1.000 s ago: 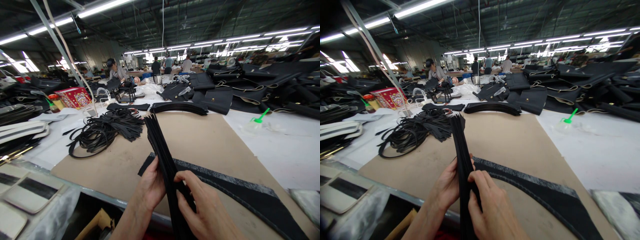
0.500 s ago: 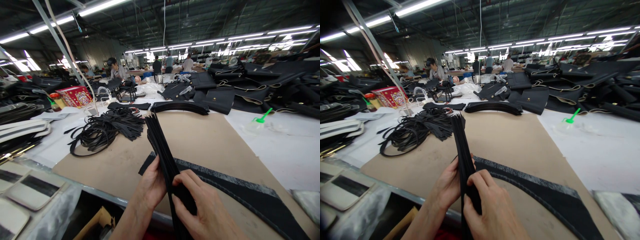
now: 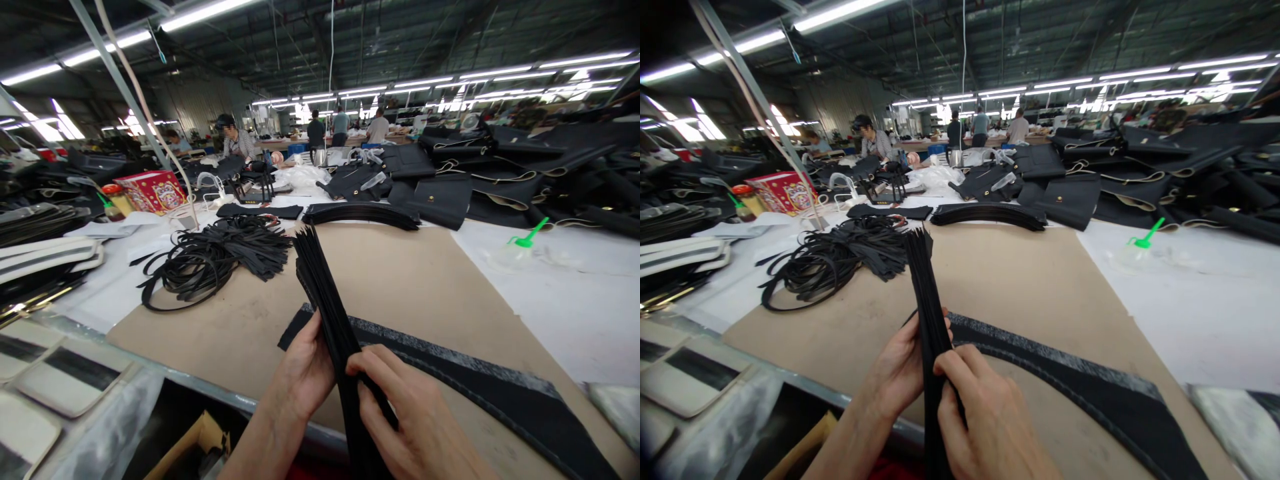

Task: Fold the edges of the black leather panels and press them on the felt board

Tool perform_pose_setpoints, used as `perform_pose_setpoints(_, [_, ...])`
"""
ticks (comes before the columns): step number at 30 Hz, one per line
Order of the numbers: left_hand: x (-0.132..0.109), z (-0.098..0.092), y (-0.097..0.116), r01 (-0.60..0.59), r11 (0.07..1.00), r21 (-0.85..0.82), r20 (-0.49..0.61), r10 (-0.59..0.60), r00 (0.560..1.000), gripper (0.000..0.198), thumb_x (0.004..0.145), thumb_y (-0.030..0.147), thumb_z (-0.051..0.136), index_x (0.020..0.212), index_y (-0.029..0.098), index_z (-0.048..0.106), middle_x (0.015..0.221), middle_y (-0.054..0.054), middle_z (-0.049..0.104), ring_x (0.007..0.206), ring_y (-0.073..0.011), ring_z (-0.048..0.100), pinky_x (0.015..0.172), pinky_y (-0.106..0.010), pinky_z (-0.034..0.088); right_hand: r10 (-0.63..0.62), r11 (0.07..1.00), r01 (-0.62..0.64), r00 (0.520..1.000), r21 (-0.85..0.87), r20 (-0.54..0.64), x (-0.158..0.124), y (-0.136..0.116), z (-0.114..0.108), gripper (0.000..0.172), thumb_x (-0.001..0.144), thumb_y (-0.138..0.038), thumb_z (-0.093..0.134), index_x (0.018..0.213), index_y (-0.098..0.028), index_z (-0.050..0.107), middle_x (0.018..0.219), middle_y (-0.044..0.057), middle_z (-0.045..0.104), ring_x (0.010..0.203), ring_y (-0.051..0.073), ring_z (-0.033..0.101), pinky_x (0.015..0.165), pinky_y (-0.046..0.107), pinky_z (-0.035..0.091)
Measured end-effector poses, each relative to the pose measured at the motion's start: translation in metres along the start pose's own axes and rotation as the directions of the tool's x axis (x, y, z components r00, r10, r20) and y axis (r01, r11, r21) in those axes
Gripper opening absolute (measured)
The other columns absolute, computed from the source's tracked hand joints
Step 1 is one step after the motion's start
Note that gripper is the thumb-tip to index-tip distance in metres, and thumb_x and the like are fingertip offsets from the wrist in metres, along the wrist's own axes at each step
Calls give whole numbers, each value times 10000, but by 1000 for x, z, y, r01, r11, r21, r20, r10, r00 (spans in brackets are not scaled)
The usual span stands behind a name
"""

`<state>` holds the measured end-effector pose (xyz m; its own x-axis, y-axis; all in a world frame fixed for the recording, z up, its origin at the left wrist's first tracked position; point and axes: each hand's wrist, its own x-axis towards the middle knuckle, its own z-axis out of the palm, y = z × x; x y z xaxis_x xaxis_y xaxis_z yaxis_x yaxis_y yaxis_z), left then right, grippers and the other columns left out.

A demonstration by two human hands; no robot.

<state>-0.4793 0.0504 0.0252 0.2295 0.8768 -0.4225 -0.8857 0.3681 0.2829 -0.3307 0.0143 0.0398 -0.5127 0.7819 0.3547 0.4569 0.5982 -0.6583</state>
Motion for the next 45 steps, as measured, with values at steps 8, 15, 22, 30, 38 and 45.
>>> perform_pose_setpoints(8, [-1, 1, 0, -26, 999, 20, 1, 25, 1000, 362, 993, 294, 387, 821, 74, 617, 721, -55, 617, 617, -121, 592, 580, -215, 494, 95, 994, -93, 995, -57, 26, 0, -7, 1, 201, 837, -134, 421, 986, -239, 507, 946, 11, 581, 758, 172, 603, 700, 296, 476])
perform_pose_setpoints(15, [0, -1, 0, -14, 1000, 12, 1, 14, 1000, 360, 990, 308, 395, 830, 75, 617, 708, -45, 609, 608, -124, 587, 589, -228, 491, 80, 996, -81, 996, -33, -29, 0, -2, 2, 243, 846, -121, 377, 1030, -248, 474, 916, -5, 597, 768, 161, 606, 658, 274, 458])
perform_pose_setpoints(22, [-1, 2, 0, -2, 1000, 2, -3, 2, 1000, 375, 997, 307, 379, 831, 68, 616, 709, -53, 628, 610, -121, 607, 596, -216, 504, 17, 1000, -17, 1000, 4, 3, 3, -4, -1, 232, 888, -132, 340, 988, -244, 516, 933, -8, 593, 795, 138, 604, 680, 255, 459])
perform_pose_setpoints(30, [-1, 5, 0, -34, 999, 23, -17, 35, 999, 362, 986, 304, 413, 805, 70, 622, 703, -56, 626, 600, -125, 601, 585, -221, 501, 106, 994, -106, 994, -7, 23, 4, -7, 1, 142, 837, -194, 439, 949, -229, 520, 920, 9, 587, 760, 167, 600, 645, 294, 456])
perform_pose_setpoints(38, [-1, 1, 0, -34, 999, 29, -8, 35, 999, 349, 985, 300, 419, 827, 70, 628, 717, -55, 630, 613, -122, 602, 604, -222, 505, 100, 995, -101, 994, 21, 32, 6, -5, 1, 164, 868, -193, 396, 971, -228, 520, 931, 10, 588, 773, 163, 596, 668, 297, 458])
perform_pose_setpoints(45, [1, -1, 0, -36, 999, 19, 16, 36, 999, 358, 985, 301, 416, 815, 71, 629, 724, -52, 623, 624, -121, 600, 623, -222, 497, 86, 996, -86, 996, 9, 11, 7, -4, 2, 171, 872, -185, 376, 948, -227, 523, 901, 7, 593, 760, 160, 598, 654, 284, 456])
